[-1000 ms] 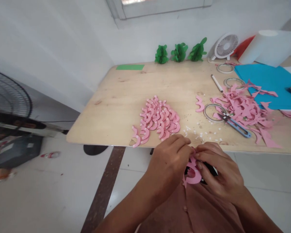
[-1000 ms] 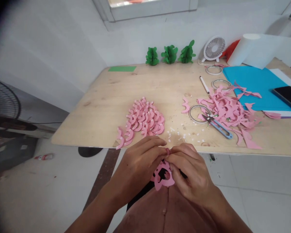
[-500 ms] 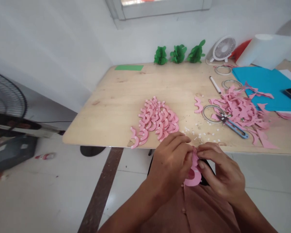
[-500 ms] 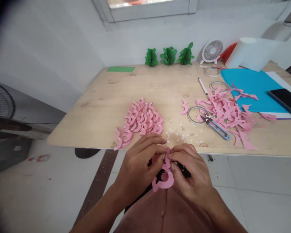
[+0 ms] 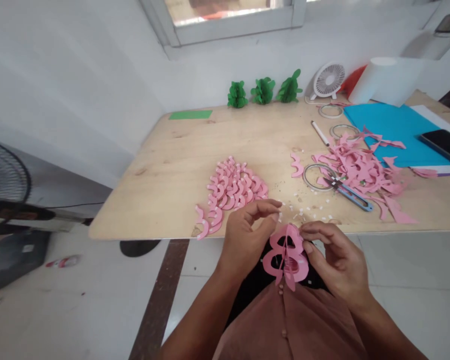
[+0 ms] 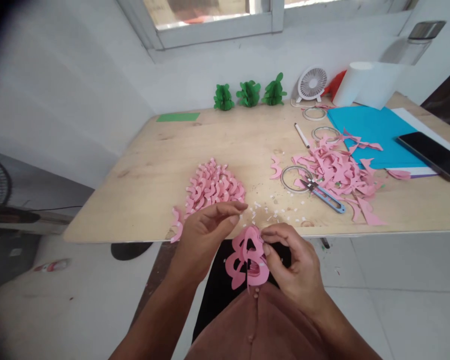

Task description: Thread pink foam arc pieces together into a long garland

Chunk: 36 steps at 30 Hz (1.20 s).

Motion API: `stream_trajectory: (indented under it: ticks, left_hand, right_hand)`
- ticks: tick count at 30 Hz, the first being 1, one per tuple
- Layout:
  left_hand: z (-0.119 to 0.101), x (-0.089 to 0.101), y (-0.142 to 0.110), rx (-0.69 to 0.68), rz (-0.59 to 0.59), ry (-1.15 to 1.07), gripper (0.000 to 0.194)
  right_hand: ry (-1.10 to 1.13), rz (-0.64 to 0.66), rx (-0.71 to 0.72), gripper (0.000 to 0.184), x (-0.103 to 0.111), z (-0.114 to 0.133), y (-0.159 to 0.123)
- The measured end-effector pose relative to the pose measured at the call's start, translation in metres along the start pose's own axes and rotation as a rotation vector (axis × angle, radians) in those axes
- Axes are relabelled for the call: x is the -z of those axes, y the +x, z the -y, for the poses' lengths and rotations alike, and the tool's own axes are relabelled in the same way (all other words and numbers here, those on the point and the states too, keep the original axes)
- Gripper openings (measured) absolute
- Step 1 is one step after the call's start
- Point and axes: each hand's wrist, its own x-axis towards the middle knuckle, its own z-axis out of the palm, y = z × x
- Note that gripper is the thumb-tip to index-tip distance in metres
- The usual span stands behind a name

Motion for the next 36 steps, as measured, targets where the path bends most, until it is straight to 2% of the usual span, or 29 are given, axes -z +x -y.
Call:
stream_trajectory:
  ticks: [3,8,11,12,16,18,21,23,27,30,33,36]
  left_hand:
    - [0.003,-0.003,0.013,-0.074,-0.001,0.033,0.012]
    - [0.006,-0.006,0.023,-0.104,-0.011,0.147,0.010]
    - [0.000,-0.006,0.012,-0.171,-0.062,0.244,0.008]
    - [-0.003,-0.007,0.006,-0.234,-0.081,0.289,0.008]
    - [-0.008,-0.011,-0.021,-0.540,-0.002,0.508,0.013]
    - [-0.004,-0.013,-0.030,-0.590,0.038,0.577,0.016]
    - [0.006,-0.015,-0.035,-0.546,-0.020,0.630,0.028]
    - [0.011,-0.015,-0.035,-0.535,-0.063,0.643,0.028]
    - [0.015,-0.016,-0.037,-0.643,-0.077,0.686,0.022]
    - [0.015,-0.018,-0.041,-0.642,-0.059,0.715,0.025]
    - [0.018,-0.020,-0.044,-0.523,-0.071,0.651,0.034]
    - [0.021,-0.022,-0.043,-0.305,-0.112,0.463,0.054]
  right_hand:
    - [0.004,-0.022,-0.017,0.023,0.000,0.000,0.000]
    - [-0.004,-0.058,-0.039,0.022,-0.002,0.001,0.003]
    - [-0.030,-0.102,-0.051,0.019,-0.003,0.001,0.004]
    - [-0.041,-0.117,-0.056,0.018,-0.004,0.001,0.005]
    - [-0.087,-0.184,-0.075,0.017,-0.006,0.001,0.007]
    - [-0.094,-0.213,-0.078,0.018,-0.007,0.001,0.008]
    - [-0.103,-0.234,-0.077,0.019,-0.007,0.002,0.008]
    - [-0.117,-0.245,-0.079,0.019,-0.007,0.003,0.008]
    - [-0.106,-0.268,-0.087,0.019,-0.008,0.006,0.007]
    - [-0.071,-0.265,-0.111,0.019,-0.008,0.008,0.008]
    - [-0.016,-0.254,-0.151,0.019,-0.008,0.010,0.009]
    - [0.059,-0.242,-0.186,0.019,-0.008,0.012,0.011]
